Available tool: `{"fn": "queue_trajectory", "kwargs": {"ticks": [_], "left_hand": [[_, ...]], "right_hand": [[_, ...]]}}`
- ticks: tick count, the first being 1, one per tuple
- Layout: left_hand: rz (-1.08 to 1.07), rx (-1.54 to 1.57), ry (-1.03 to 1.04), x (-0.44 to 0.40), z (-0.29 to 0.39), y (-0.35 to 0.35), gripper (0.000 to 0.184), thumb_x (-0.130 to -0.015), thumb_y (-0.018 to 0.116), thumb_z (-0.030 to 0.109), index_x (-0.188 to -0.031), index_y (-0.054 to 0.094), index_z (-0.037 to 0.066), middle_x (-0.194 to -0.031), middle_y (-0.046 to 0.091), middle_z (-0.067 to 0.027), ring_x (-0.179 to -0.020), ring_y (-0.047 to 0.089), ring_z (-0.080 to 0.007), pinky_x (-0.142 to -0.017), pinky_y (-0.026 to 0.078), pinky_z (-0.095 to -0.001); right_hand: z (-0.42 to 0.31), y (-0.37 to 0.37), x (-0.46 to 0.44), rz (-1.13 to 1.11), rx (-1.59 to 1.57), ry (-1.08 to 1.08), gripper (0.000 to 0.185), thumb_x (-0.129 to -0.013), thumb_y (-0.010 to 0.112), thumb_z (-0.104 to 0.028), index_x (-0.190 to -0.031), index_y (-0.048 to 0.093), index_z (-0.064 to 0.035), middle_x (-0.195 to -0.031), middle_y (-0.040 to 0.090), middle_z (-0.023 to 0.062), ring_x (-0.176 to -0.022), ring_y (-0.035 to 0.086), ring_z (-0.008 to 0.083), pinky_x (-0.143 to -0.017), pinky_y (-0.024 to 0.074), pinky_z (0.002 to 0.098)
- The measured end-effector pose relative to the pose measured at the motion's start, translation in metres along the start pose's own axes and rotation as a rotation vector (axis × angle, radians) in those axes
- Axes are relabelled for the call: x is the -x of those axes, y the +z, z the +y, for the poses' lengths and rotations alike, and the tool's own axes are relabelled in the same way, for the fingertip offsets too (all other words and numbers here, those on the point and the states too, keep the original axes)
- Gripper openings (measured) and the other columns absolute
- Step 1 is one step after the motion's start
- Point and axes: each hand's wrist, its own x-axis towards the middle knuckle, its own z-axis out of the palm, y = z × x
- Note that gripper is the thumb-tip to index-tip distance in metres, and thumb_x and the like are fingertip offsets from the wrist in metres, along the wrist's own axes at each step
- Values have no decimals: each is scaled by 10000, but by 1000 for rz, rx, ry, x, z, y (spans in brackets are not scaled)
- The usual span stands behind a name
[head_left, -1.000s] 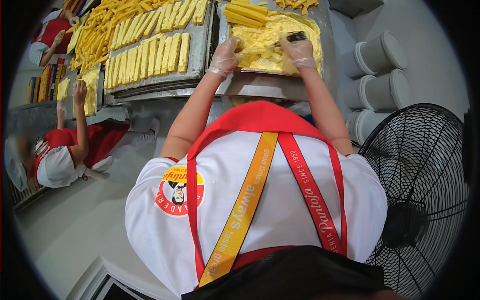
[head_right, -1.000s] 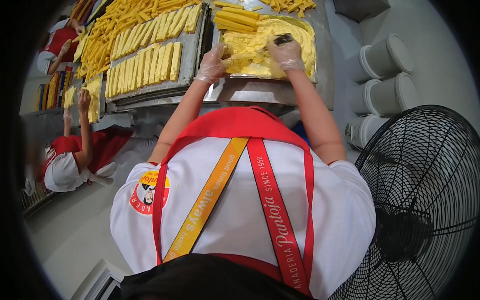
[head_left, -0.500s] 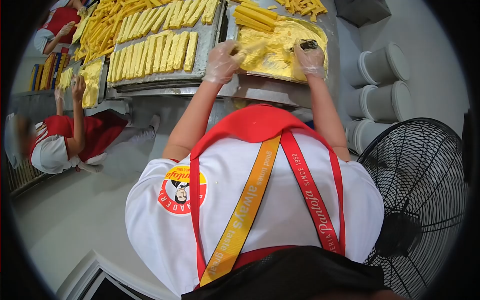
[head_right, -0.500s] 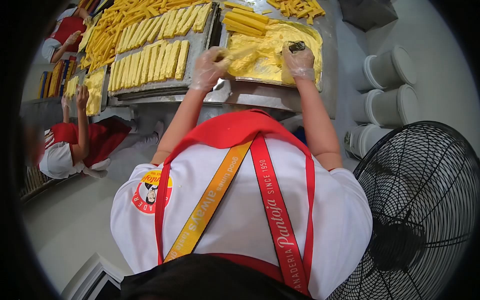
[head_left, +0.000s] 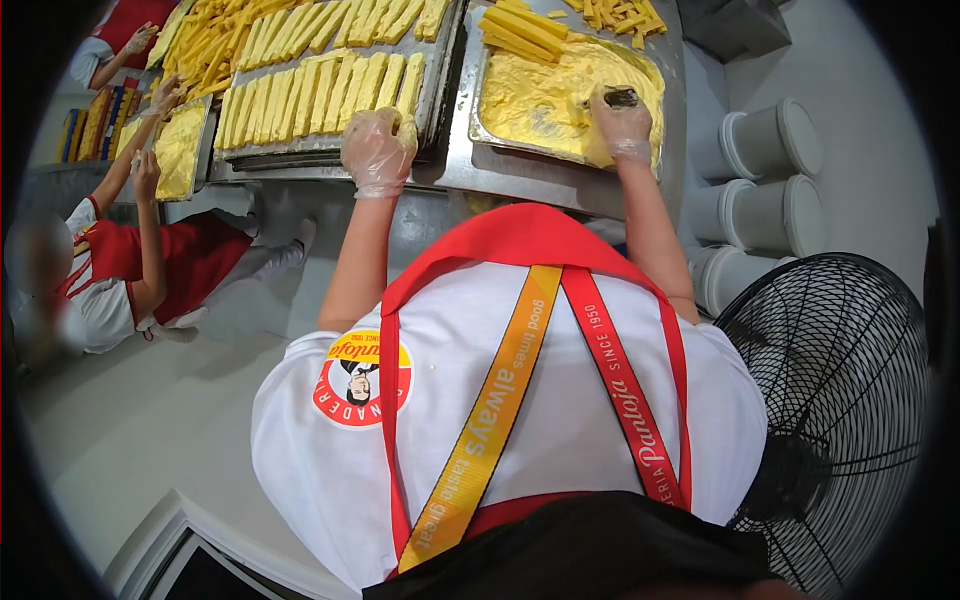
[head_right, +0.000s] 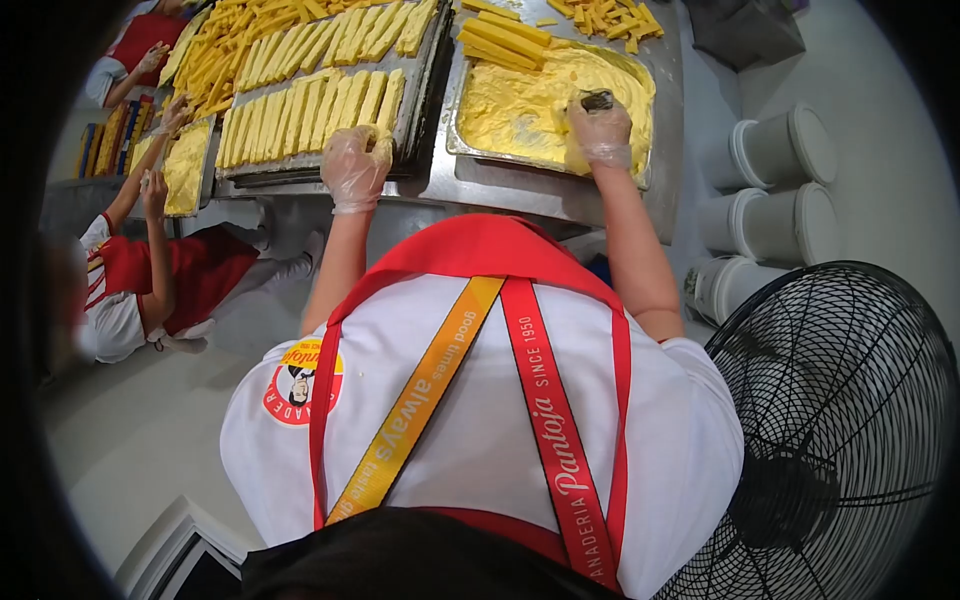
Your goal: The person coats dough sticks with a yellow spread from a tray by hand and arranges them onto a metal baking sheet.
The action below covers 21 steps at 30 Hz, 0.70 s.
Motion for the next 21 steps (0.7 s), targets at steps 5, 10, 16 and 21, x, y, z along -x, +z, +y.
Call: {"fn": "queue_trajectory", "kwargs": {"ticks": [5, 10, 16, 21], "left_hand": [[43, -92, -38, -29, 23, -47, 379, -688, 782, 415, -802, 596, 105, -773, 565, -103, -799, 560, -306, -700, 455, -429], [167, 323, 232, -83, 40, 10, 418, -745, 743, 429, -930, 631, 71, -831, 616, -139, -837, 590, -317, -743, 468, -418], [-347, 370, -122, -142, 59, 138, 555, -753, 730, 449, -1064, 622, 1, -1034, 659, -194, -964, 630, -339, -850, 485, -391], [-335, 477, -272, -150, 71, 145, 610, -664, 801, 408, -1080, 602, 9, -990, 667, -204, -968, 630, -356, -864, 488, -413]], "right_hand": [[-25, 3, 12, -171, -71, -491, 246, -786, 697, -274, -812, 640, -37, -717, 654, 154, -694, 645, 286, -656, 509, 378], [11, 9, -26, -236, 11, 52, 261, -776, 713, -297, -732, 632, -53, -711, 654, 161, -698, 641, 325, -661, 513, 408], [-38, 13, 11, -303, 81, -607, 171, -814, 635, -176, -924, 612, -47, -882, 639, 172, -829, 619, 344, -724, 506, 407], [-14, 17, -18, -348, -74, -124, 252, -825, 644, -263, -847, 615, -13, -765, 645, 194, -739, 629, 377, -681, 508, 401]]}}
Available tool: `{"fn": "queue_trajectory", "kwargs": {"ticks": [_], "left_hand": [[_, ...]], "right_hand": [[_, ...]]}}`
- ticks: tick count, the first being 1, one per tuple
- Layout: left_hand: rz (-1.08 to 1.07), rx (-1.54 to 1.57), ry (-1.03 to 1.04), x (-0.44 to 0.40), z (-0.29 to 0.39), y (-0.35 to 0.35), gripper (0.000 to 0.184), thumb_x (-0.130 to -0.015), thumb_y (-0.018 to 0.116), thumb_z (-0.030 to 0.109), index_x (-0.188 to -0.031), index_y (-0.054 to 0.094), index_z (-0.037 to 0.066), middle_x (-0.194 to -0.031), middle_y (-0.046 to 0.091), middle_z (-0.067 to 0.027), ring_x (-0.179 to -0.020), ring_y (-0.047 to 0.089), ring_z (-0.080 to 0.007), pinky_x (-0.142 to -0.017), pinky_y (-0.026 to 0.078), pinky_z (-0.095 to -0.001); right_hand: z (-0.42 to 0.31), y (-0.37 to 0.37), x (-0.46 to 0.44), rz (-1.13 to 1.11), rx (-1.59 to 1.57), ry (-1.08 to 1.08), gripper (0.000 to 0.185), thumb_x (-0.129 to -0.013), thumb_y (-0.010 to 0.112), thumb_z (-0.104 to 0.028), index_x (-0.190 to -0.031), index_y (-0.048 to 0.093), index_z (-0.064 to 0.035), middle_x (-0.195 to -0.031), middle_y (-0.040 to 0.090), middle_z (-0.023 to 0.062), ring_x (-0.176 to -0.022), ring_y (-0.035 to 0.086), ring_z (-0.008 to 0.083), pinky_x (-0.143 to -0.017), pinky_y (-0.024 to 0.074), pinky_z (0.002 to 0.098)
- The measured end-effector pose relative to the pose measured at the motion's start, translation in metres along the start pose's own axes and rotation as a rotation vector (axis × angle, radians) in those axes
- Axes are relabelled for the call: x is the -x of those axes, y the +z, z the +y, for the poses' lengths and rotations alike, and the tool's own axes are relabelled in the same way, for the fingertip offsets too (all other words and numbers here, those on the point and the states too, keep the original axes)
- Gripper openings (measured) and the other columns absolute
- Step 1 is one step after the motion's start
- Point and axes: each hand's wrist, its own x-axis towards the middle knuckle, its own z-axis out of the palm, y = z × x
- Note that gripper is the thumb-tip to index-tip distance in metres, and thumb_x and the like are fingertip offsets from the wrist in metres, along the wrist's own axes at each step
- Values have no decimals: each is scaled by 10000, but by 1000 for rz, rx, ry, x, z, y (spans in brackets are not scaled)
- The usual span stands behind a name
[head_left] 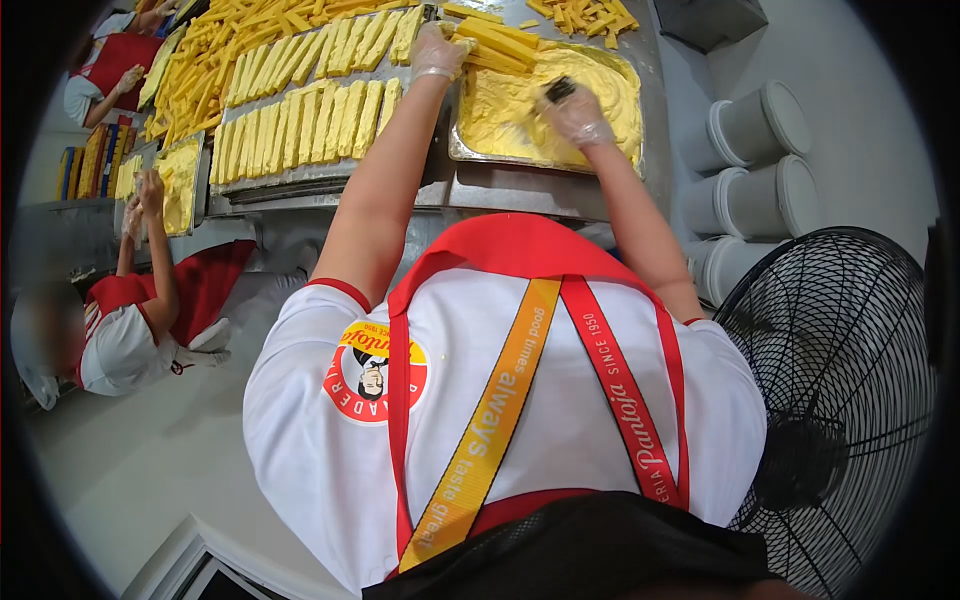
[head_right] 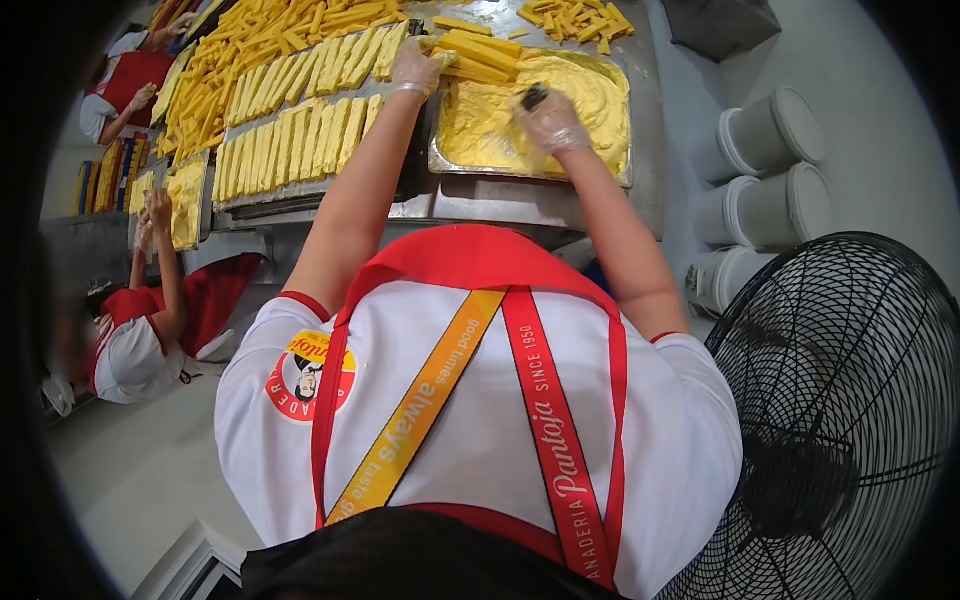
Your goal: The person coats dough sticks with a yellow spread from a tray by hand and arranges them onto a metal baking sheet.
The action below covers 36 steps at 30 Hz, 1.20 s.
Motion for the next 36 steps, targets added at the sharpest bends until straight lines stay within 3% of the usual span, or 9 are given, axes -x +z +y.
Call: {"fn": "queue_trajectory", "kwargs": {"ticks": [6, 9, 13, 19, 23, 25, 29, 33, 36], "left_hand": [[124, 37, 58, 27, 4, -21, 512, -635, 832, 371, -987, 646, 50, -941, 680, -157, -871, 656, -280, -786, 513, -367], [135, 100, 229, 44, -13, -25, 478, -646, 846, 314, -982, 630, 51, -923, 676, -131, -814, 655, -225, -734, 523, -336], [70, 388, 106, 80, 4, -52, 403, -670, 843, 217, -946, 606, 45, -908, 664, -101, -775, 636, -184, -695, 522, -310], [-32, 407, 338, 146, 17, -38, 269, -782, 750, 70, -999, 593, 41, -904, 647, -49, -805, 618, -121, -718, 525, -280], [-54, 268, 421, 152, 4, -16, 247, -784, 717, 47, -994, 589, 30, -909, 654, -105, -806, 654, -202, -725, 515, -302], [-57, 267, 381, 153, -2, -8, 249, -785, 702, 58, -1001, 581, 29, -900, 650, -128, -810, 660, -242, -718, 515, -312], [-73, 195, 372, 154, 0, -5, 255, -793, 686, 70, -1013, 562, 32, -899, 656, -128, -803, 666, -240, -713, 519, -316], [-141, 256, 303, 153, -3, -2, 265, -792, 679, 71, -1018, 545, 33, -889, 665, -132, -797, 675, -258, -713, 523, -323], [-116, 311, 333, 151, -5, 2, 275, -790, 683, 75, -1022, 541, 31, -884, 669, -134, -796, 678, -266, -710, 525, -327]], "right_hand": [[-22, -6, 27, 60, 183, -366, 246, -813, 658, -285, -854, 646, -44, -764, 657, 185, -712, 637, 355, -656, 508, 402], [-12, -21, 21, -304, -54, 61, 250, -824, 655, -292, -863, 649, -45, -763, 666, 163, -701, 646, 318, -658, 512, 386], [16, -38, 0, 157, 460, 20, 260, -832, 654, -283, -896, 639, -31, -789, 675, 153, -728, 658, 305, -686, 520, 378], [-7, -53, 31, -387, -225, -26, 281, -821, 692, -297, -880, 636, -27, -781, 680, 115, -745, 660, 220, -694, 511, 354], [20, -56, 7, 176, 407, 3, 274, -804, 707, -284, -907, 677, -32, -827, 704, 112, -726, 669, 165, -666, 520, 330], [14, -50, 13, 253, 264, -220, 260, -789, 717, -256, -909, 677, -28, -838, 706, 115, -723, 676, 183, -675, 524, 332], [-18, -42, 30, 107, -691, 162, 281, -745, 749, -222, -914, 675, -10, -856, 709, 118, -709, 680, 226, -685, 527, 328], [21, -37, 19, 84, 217, 117, 197, -780, 704, -168, -924, 689, -36, -850, 710, 107, -713, 680, 243, -704, 534, 352], [-1, -37, 27, 308, 52, 143, 189, -788, 700, -187, -916, 694, -49, -825, 703, 111, -731, 677, 268, -703, 532, 367]]}}
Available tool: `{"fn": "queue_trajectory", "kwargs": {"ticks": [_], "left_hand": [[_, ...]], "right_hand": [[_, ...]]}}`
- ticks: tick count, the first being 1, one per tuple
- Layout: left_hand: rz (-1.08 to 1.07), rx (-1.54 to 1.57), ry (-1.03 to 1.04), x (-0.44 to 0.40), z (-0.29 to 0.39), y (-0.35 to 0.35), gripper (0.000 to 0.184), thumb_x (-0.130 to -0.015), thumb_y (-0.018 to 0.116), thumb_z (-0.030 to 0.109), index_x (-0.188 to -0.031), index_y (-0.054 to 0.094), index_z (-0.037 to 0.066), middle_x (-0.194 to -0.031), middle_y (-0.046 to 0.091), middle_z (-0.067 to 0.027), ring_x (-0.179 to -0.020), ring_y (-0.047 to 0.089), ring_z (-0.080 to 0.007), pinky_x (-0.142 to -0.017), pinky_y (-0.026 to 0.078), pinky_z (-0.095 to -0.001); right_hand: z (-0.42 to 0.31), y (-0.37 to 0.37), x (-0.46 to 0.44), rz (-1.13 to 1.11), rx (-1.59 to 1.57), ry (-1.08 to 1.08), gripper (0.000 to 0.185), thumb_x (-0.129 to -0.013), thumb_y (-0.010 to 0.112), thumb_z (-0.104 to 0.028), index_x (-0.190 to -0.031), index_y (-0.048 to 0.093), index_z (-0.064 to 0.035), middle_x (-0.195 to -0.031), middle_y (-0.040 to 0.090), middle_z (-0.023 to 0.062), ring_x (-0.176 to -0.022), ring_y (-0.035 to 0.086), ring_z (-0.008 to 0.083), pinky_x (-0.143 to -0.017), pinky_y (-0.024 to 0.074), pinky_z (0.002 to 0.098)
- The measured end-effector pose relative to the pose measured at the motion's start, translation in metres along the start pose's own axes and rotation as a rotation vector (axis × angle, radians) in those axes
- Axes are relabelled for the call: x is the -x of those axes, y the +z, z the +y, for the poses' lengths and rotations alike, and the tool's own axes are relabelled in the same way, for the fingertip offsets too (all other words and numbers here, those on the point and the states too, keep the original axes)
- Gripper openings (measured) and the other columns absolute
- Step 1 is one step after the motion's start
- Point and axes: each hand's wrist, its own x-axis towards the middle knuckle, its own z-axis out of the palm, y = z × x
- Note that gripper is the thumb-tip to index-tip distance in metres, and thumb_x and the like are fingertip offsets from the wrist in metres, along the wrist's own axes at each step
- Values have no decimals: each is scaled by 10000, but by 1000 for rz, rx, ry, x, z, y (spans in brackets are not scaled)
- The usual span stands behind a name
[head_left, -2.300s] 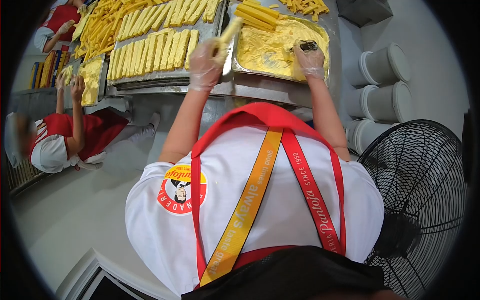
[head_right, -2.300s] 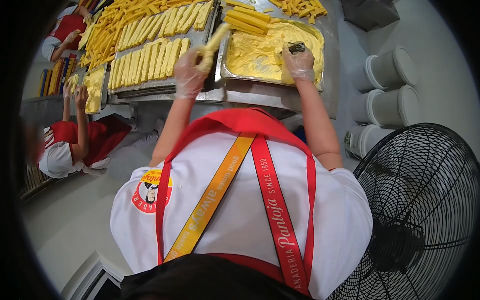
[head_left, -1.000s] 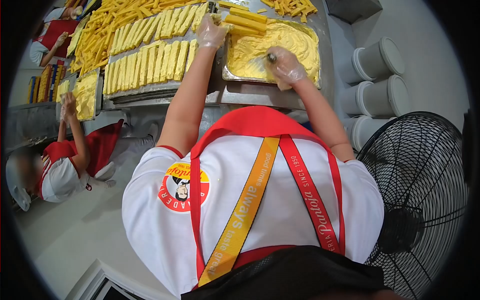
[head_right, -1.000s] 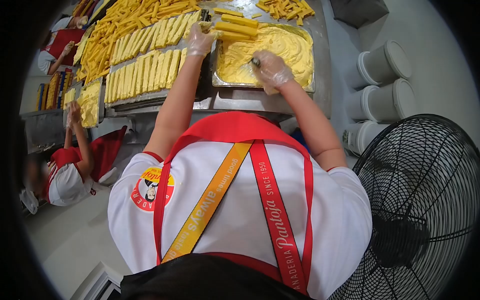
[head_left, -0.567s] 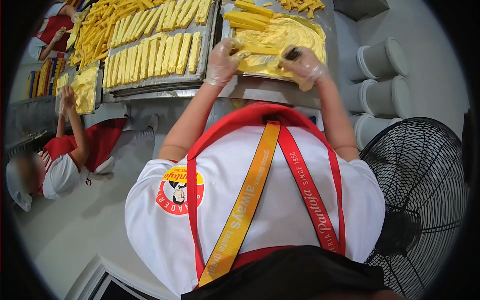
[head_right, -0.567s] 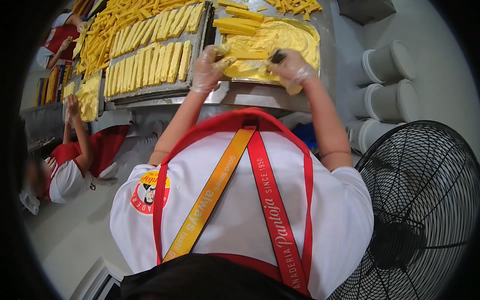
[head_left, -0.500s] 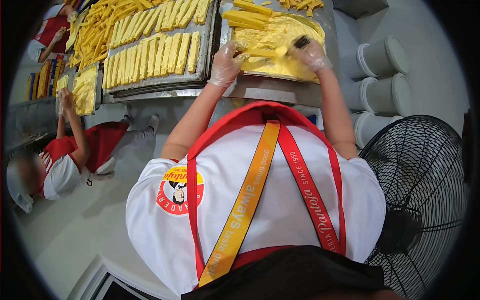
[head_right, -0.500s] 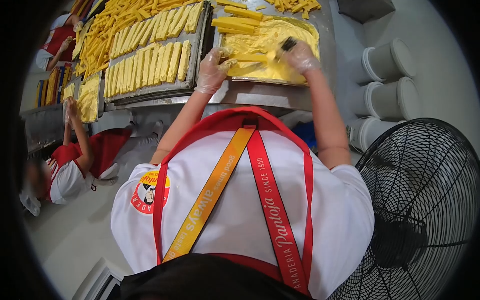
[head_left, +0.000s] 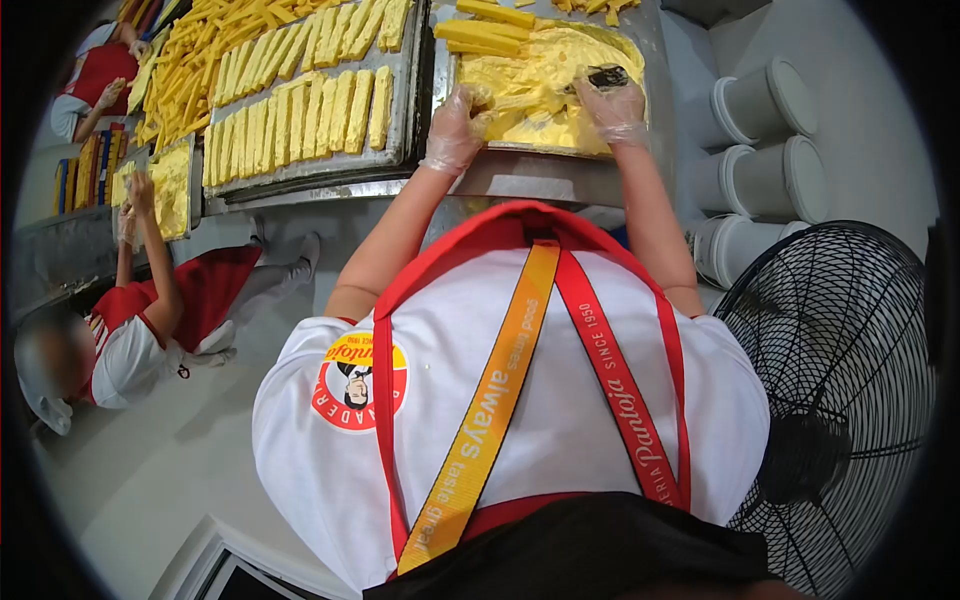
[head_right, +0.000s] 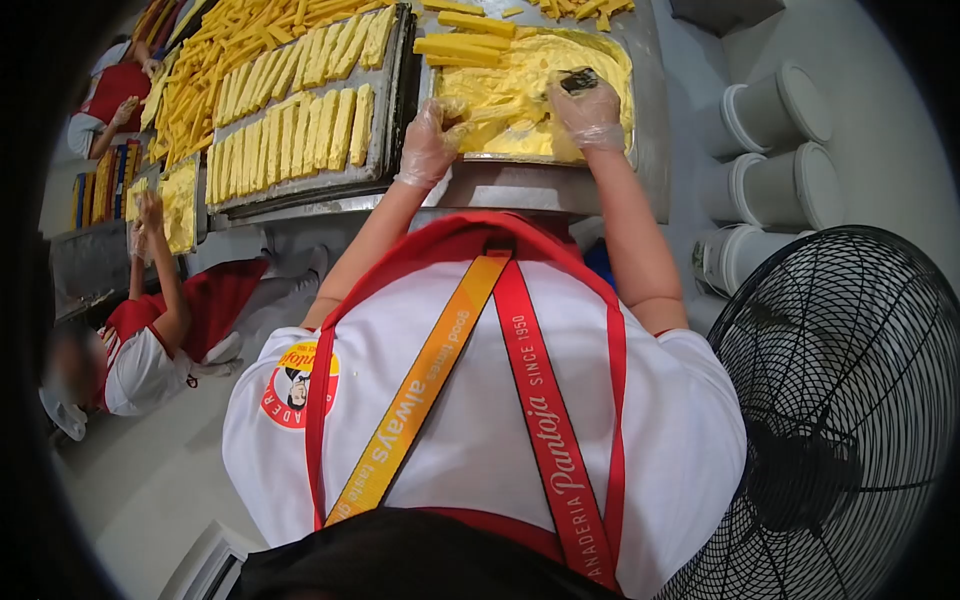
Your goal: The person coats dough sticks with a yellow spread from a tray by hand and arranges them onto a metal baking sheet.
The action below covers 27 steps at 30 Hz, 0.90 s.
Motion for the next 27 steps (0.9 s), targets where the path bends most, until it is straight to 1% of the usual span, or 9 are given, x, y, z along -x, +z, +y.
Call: {"fn": "queue_trajectory", "kwargs": {"ticks": [3, 5, 8, 13, 16, 19, 24, 26, 27], "left_hand": [[-9, -85, 12, 0, 3, -1, 286, -792, 688, 84, -1027, 536, 28, -895, 670, -123, -802, 677, -238, -717, 525, -327], [-32, -84, -18, 0, 9, -4, 303, -787, 698, 93, -1032, 533, 26, -903, 668, -124, -803, 674, -237, -715, 525, -328], [-11, -29, -45, -1, 9, -5, 334, -775, 715, 114, -1039, 531, 22, -909, 665, -133, -804, 669, -252, -710, 524, -331], [-13, -12, -227, -9, 17, -15, 351, -768, 724, 188, -1026, 548, 28, -907, 662, -150, -796, 662, -278, -713, 518, -339], [-67, -95, -174, -14, 9, -17, 318, -773, 716, 234, -992, 600, 37, -887, 671, -142, -788, 661, -268, -719, 515, -342], [-128, -96, -206, -16, 6, -16, 286, -776, 706, 250, -963, 646, 42, -864, 679, -136, -781, 660, -258, -720, 512, -342], [-134, -41, -178, -15, 4, -14, 273, -784, 697, 244, -958, 658, 37, -853, 682, -135, -764, 657, -244, -718, 507, -337], [-157, -72, -153, -15, 5, -14, 267, -784, 702, 237, -946, 655, 29, -848, 680, -134, -756, 653, -237, -711, 506, -336], [-166, -88, -143, -14, 6, -15, 264, -785, 704, 233, -940, 653, 25, -845, 680, -133, -752, 651, -234, -708, 505, -336]], "right_hand": [[3, -6, 0, 44, 329, -973, 247, -769, 725, -255, -888, 691, -41, -800, 695, 118, -752, 673, 287, -687, 526, 376], [9, 11, 2, -190, -201, -229, 271, -760, 726, -285, -835, 677, -30, -779, 691, 116, -751, 672, 289, -667, 521, 385], [5, 6, -7, -158, 21, 32, 253, -779, 702, -279, -801, 668, -29, -759, 688, 112, -713, 669, 275, -658, 519, 374], [2, 9, 4, 34, -227, -373, 226, -784, 707, -234, -791, 669, -11, -746, 692, 107, -644, 668, 249, -629, 520, 352], [-7, 16, 15, -66, -691, 62, 189, -785, 708, -201, -817, 678, -17, -744, 690, 110, -662, 673, 251, -625, 523, 355], [6, 12, 5, 51, 1, -81, 158, -788, 692, -167, -866, 692, -28, -746, 690, 110, -674, 672, 259, -617, 523, 353], [-7, 11, 0, 33, -127, -342, 233, -784, 692, -254, -868, 686, -37, -749, 688, 122, -678, 670, 282, -638, 526, 373], [-12, 9, 3, -99, -398, -210, 330, -766, 695, -357, -834, 673, -35, -754, 690, 119, -679, 671, 273, -666, 528, 383], [-11, 11, 0, -110, -187, -91, 350, -765, 691, -373, -820, 671, -28, -749, 689, 122, -677, 671, 275, -669, 528, 386]]}}
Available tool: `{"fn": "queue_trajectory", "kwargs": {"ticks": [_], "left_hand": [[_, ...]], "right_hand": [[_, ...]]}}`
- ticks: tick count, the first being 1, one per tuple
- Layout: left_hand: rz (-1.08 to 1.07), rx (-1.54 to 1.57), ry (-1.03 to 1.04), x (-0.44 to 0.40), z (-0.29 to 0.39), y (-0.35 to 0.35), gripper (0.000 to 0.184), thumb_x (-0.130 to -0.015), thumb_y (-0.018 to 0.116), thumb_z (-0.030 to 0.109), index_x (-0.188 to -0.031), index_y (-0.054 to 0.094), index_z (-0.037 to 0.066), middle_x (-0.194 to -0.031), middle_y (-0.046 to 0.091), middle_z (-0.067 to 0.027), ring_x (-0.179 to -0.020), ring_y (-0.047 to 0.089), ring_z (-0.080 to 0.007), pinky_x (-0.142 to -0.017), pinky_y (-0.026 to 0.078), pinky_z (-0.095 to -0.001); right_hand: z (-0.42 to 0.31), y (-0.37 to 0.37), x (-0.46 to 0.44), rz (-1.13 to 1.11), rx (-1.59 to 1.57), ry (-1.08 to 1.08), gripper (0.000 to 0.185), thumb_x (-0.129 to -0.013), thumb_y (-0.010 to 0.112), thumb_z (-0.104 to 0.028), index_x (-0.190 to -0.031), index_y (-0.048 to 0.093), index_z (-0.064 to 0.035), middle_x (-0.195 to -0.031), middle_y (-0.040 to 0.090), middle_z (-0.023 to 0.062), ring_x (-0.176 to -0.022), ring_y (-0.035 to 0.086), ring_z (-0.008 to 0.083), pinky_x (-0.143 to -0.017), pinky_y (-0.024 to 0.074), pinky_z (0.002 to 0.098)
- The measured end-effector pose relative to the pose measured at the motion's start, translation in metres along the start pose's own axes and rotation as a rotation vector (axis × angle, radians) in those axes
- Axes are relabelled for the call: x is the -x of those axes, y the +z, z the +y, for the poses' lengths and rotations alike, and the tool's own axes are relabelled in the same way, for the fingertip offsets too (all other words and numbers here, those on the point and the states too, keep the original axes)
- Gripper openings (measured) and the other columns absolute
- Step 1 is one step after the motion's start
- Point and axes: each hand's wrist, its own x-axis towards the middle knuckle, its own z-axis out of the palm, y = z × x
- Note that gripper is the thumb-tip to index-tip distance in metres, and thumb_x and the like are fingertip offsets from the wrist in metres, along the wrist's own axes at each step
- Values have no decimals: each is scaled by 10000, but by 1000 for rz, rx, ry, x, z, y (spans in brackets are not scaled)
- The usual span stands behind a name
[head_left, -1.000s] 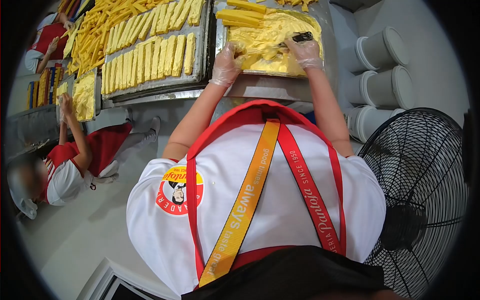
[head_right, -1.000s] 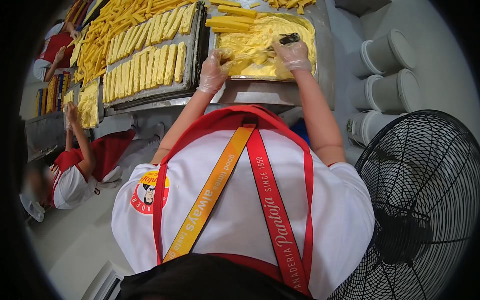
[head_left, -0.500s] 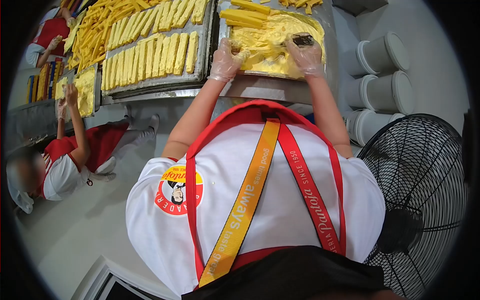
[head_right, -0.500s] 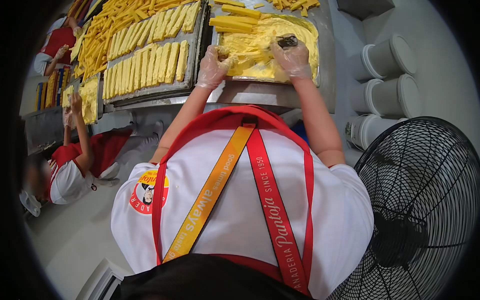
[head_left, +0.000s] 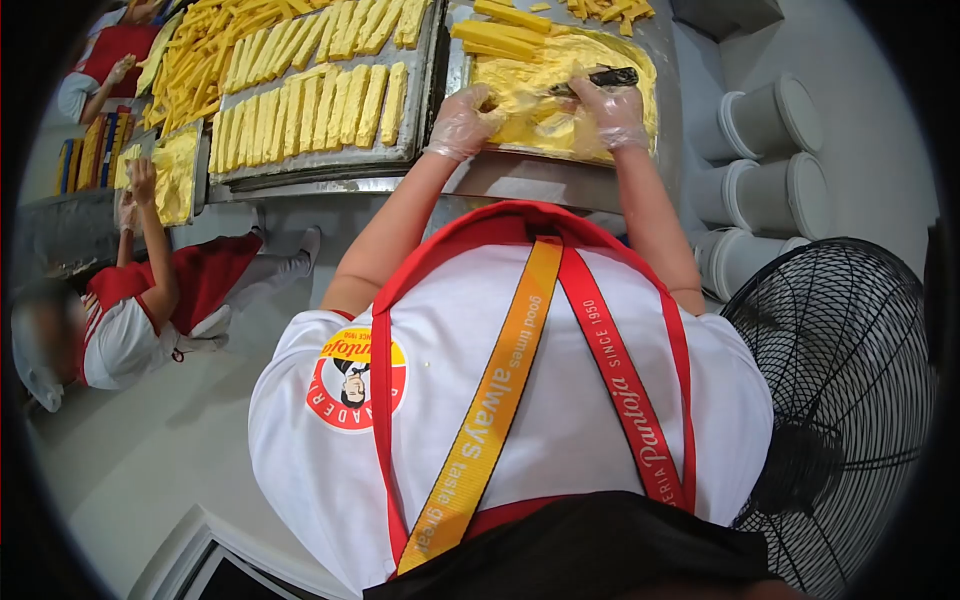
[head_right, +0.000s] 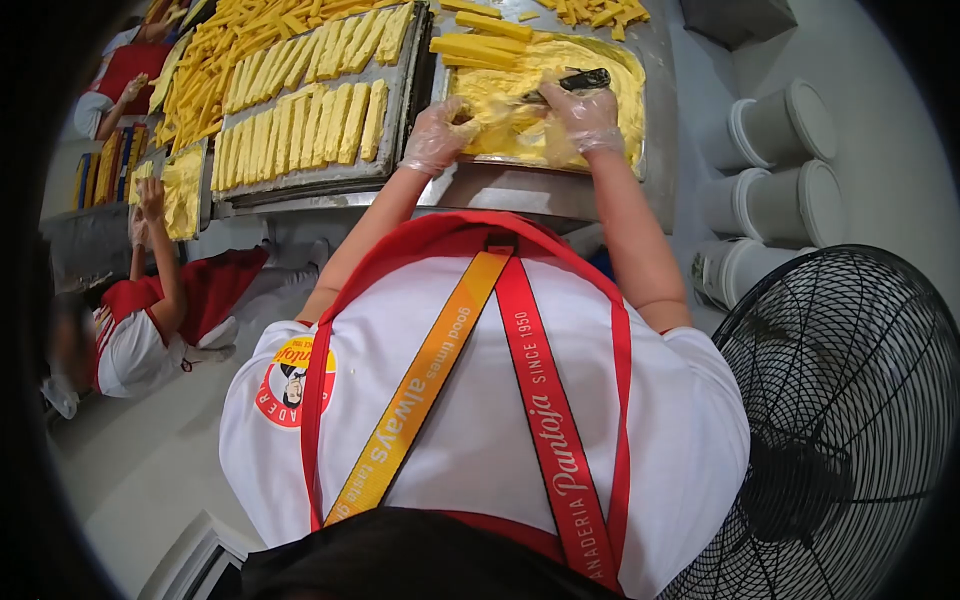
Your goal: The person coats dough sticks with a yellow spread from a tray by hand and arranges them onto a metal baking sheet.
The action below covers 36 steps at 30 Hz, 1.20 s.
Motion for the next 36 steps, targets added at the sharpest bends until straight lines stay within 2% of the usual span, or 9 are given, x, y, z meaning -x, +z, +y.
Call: {"fn": "queue_trajectory", "kwargs": {"ticks": [2, 4, 10, 14, 23, 27, 32, 34, 36], "left_hand": [[-35, 99, -41, 5, 9, -4, 251, -783, 712, 215, -931, 651, 21, -823, 673, -125, -739, 643, -227, -696, 504, -336], [31, 78, 23, 14, 17, -12, 233, -784, 717, 195, -921, 650, 19, -801, 663, -115, -725, 633, -217, -681, 502, -331], [488, -49, 171, 65, 21, -58, 176, -762, 734, 91, -904, 645, 36, -769, 620, -88, -692, 617, -195, -631, 493, -295], [532, -256, 107, 81, -3, -74, 151, -747, 729, 85, -836, 616, 44, -730, 604, -91, -656, 602, -230, -607, 484, -327], [562, -471, 55, 86, -12, -76, 236, -718, 766, 202, -765, 590, 51, -731, 588, -125, -733, 568, -333, -666, 452, -433], [721, -490, 77, 103, -16, -87, 292, -720, 799, 228, -778, 597, 25, -709, 589, -117, -682, 567, -297, -641, 456, -411], [713, 200, -518, 134, -55, -113, 265, -813, 741, 218, -849, 604, -7, -671, 612, -82, -616, 603, -171, -522, 487, -289], [871, 766, -563, 137, -67, -121, 231, -850, 698, 181, -899, 589, -17, -737, 608, -96, -656, 630, -197, -543, 548, -296], [888, 958, -596, 140, -80, -130, 224, -855, 684, 150, -930, 573, -29, -779, 606, -122, -676, 641, -224, -566, 577, -326]], "right_hand": [[18, -1, -20, -16, 412, 254, 392, -763, 681, -404, -793, 668, -13, -739, 686, 129, -674, 669, 279, -674, 528, 393], [21, -6, -28, -3, 563, 239, 424, -753, 677, -423, -740, 661, 1, -719, 676, 157, -677, 663, 316, -678, 526, 412], [32, -3, -4, 220, 326, 65, 366, -763, 674, -376, -773, 667, -10, -761, 685, 154, -750, 665, 329, -712, 521, 401], [23, 3, -4, 194, 336, 223, 331, -764, 673, -349, -789, 668, -19, -770, 684, 160, -752, 663, 326, -701, 514, 400], [42, 20, -9, 247, 409, 46, 316, -750, 680, -326, -689, 645, -18, -678, 655, 167, -656, 642, 345, -641, 507, 435], [40, 22, -6, 192, 481, -78, 292, -752, 677, -309, -705, 648, -22, -688, 661, 152, -658, 645, 333, -641, 516, 419], [39, 21, -2, 222, 516, -126, 256, -763, 687, -283, -737, 660, -30, -710, 675, 125, -669, 657, 310, -651, 523, 388], [37, 23, -2, 234, 505, -120, 254, -762, 691, -284, -745, 661, -32, -721, 677, 125, -673, 659, 308, -652, 523, 386], [37, 25, -2, 238, 457, -121, 258, -759, 697, -288, -756, 663, -32, -732, 679, 127, -676, 661, 309, -652, 524, 386]]}}
